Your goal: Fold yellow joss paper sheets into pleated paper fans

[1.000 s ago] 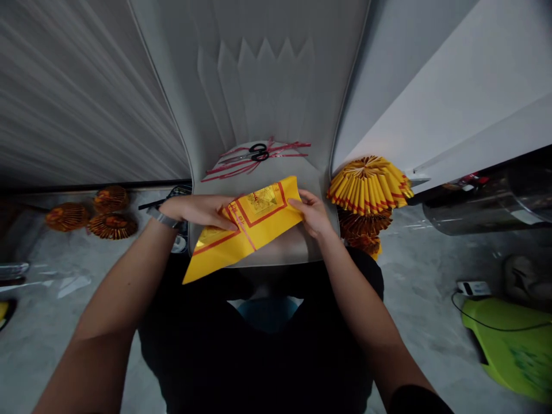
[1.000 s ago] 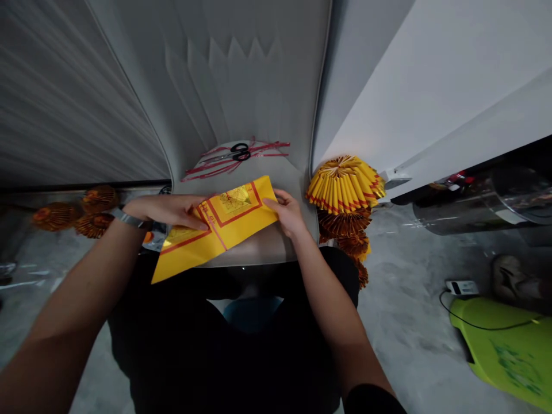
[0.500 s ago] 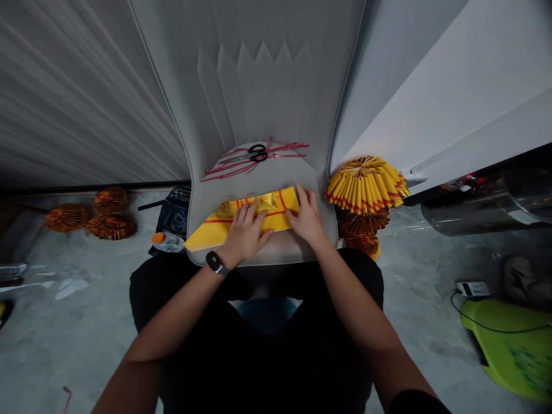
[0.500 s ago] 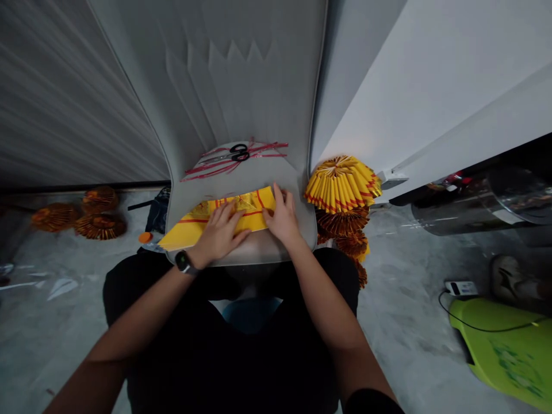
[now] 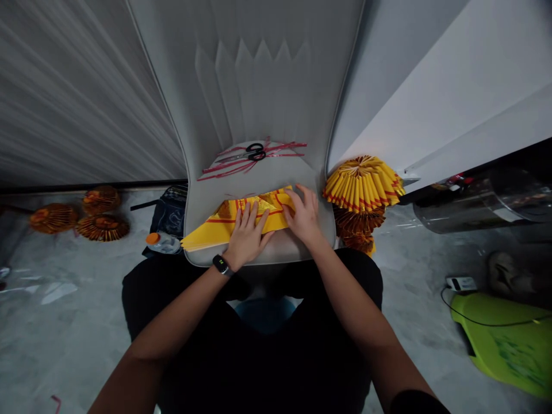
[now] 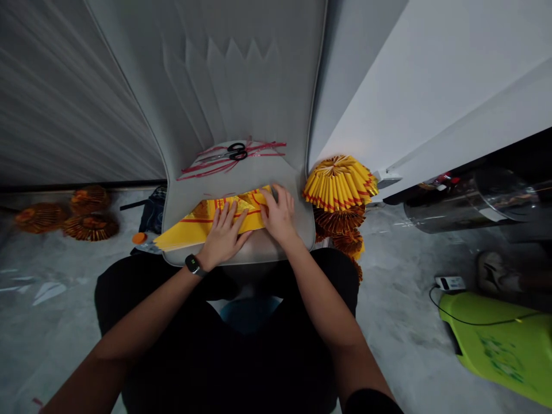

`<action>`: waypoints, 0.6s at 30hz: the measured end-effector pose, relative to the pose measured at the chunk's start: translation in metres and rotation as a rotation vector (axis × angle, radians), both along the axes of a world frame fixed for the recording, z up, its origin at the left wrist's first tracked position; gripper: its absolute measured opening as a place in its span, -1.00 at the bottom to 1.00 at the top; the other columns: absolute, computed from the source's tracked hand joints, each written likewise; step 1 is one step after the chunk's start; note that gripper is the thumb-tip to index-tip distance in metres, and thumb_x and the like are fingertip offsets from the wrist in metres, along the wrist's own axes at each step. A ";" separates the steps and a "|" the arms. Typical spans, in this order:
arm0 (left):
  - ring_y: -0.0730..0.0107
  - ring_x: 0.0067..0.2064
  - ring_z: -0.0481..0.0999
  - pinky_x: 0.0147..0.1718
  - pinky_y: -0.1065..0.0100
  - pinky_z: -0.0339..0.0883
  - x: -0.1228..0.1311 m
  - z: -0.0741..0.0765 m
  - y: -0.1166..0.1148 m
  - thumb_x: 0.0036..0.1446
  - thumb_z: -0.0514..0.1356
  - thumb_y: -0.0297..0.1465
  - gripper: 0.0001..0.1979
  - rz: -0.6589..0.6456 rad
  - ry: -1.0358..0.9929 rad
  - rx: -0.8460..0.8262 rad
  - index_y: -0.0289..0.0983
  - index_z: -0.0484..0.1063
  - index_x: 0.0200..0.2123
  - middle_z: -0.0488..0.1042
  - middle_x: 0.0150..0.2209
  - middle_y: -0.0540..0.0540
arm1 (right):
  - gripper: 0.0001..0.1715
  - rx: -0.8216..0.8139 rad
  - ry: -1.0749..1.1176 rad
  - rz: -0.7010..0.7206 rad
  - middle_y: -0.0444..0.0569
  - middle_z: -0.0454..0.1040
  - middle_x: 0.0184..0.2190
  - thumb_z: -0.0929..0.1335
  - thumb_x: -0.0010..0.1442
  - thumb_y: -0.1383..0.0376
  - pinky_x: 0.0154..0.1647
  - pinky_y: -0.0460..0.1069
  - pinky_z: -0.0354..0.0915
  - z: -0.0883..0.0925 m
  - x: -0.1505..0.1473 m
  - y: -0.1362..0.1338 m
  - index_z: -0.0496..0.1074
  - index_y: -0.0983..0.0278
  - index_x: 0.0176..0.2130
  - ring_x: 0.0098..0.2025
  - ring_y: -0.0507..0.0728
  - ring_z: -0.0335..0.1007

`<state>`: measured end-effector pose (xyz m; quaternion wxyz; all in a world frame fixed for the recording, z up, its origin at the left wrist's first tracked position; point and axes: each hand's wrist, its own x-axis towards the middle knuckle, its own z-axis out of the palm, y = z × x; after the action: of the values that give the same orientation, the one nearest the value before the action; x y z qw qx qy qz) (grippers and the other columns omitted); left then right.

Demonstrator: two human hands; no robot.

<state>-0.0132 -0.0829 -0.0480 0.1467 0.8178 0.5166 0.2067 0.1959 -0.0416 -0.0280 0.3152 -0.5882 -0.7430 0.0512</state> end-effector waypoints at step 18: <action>-0.21 0.57 -0.12 0.49 -0.24 -0.18 -0.007 -0.002 0.005 0.41 0.16 -0.02 -0.30 -0.014 -0.051 -0.046 -0.28 0.24 0.45 -0.06 0.56 -0.37 | -0.48 -0.278 0.114 0.514 0.14 0.41 0.36 0.39 0.35 0.36 0.51 0.36 0.13 -0.011 0.020 -0.027 0.51 0.16 0.26 0.46 0.26 0.25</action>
<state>-0.0204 -0.0784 -0.0505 0.1800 0.8124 0.5115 0.2143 0.2163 -0.0690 -0.0390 0.2495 -0.4144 -0.8346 0.2635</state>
